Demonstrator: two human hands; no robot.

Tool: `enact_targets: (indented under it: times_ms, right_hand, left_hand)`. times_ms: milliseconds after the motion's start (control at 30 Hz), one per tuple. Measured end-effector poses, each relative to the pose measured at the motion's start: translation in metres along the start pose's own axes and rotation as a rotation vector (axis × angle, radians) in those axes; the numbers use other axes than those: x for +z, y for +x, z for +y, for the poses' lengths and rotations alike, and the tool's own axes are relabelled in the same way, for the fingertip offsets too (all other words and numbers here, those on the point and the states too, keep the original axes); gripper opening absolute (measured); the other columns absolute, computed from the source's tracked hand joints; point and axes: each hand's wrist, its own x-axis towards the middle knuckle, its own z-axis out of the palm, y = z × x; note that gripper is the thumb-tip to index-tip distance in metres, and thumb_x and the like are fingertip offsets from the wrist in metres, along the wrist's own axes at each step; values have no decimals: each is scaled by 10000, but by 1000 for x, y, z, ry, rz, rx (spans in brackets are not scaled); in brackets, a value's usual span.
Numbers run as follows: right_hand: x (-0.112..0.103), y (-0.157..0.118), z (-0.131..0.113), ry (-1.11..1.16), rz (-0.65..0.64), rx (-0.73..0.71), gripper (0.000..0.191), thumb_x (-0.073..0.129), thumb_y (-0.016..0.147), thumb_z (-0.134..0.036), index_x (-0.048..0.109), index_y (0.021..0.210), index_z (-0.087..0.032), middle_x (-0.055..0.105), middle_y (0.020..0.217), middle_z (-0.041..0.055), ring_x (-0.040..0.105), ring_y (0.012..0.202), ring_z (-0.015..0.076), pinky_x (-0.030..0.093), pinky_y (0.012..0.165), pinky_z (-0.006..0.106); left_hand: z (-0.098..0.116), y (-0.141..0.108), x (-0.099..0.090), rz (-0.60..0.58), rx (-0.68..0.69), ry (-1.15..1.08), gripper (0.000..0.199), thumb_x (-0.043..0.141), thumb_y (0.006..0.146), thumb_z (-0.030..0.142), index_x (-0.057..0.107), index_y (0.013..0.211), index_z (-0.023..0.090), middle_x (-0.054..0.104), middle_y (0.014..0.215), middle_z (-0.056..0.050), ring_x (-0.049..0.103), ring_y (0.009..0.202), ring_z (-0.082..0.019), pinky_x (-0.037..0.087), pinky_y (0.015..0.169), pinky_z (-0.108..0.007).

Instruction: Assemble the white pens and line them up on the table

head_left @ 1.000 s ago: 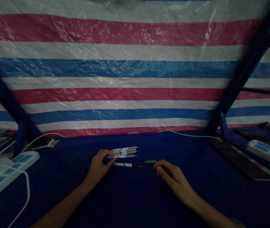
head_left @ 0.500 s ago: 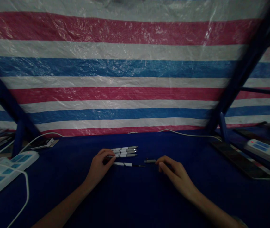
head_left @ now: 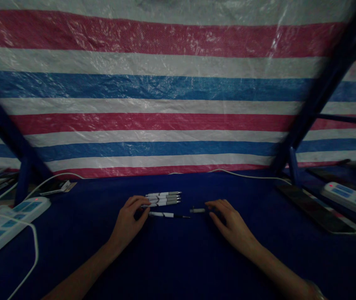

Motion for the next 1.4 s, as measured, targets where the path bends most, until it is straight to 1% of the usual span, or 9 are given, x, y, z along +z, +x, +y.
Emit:
enact_targets:
  times_ms: [67,200,300,433,567,633,833,1000,1400]
  right_hand:
    - [4,0,5,-35,-10,-9,307,518,887,-132,620,1170,-193,666,1074,94,598,1022,260,473,927,435]
    - [13,1,7,-68,-49,-4,331,537,883,-127,617,1200,-176,624,1085,111,589,1007,261,481,927,434]
    - [16,2,6,-53,-60,7,277,542,880,-109,645,1125,-187,609,1041,96,589,974,250,492,897,412]
    - [17,3,4,-39,-47,41,186,541,870,-90,649,972,-202,608,992,73,591,937,241,497,842,391]
    - [13,6,0,-17,-41,54,150,549,857,-91,627,900,-212,610,965,51,596,896,220,494,799,355]
    - [9,6,-4,-1,-39,56,134,540,864,-105,615,897,-210,613,936,41,602,820,196,497,739,322]
    - [-10,-6,-22,222,-15,131,62,504,910,-207,560,884,-208,589,710,-17,572,615,153,445,565,258]
    - [-13,-14,-29,346,12,143,61,518,899,-231,550,855,-204,588,709,-19,579,630,148,449,582,250]
    - [-12,-17,-30,383,22,105,33,522,887,-211,549,869,-213,590,730,-15,579,638,145,476,592,247]
  left_hand:
    - [6,-2,-1,-34,43,33,165,577,867,142,664,995,200,645,1027,-70,614,991,-245,518,897,-452]
    - [17,-5,2,-155,130,73,287,641,835,129,663,1091,255,642,1085,-46,575,1042,-252,471,953,-464]
    - [21,-6,7,-201,155,90,287,627,849,111,663,1095,253,643,1076,-48,573,1027,-255,449,962,-490]
    - [22,-5,11,-234,169,80,193,591,885,118,671,1008,243,665,996,-33,588,969,-238,479,907,-448]
    - [24,-4,9,-244,164,57,167,599,882,124,658,984,243,679,951,-20,600,946,-225,491,887,-409]
    - [26,-5,6,-244,156,48,155,584,894,137,644,990,243,683,939,-18,607,935,-220,497,879,-393]
    - [31,-13,-2,-189,108,28,159,542,921,190,607,1054,248,676,970,-36,613,946,-237,499,843,-399]
    - [36,-17,-5,-185,103,2,152,548,911,194,611,1036,253,668,955,-37,611,938,-242,483,843,-392]
    - [44,-19,-10,-189,144,-24,153,531,912,178,598,1027,253,679,912,-35,617,878,-235,478,809,-394]
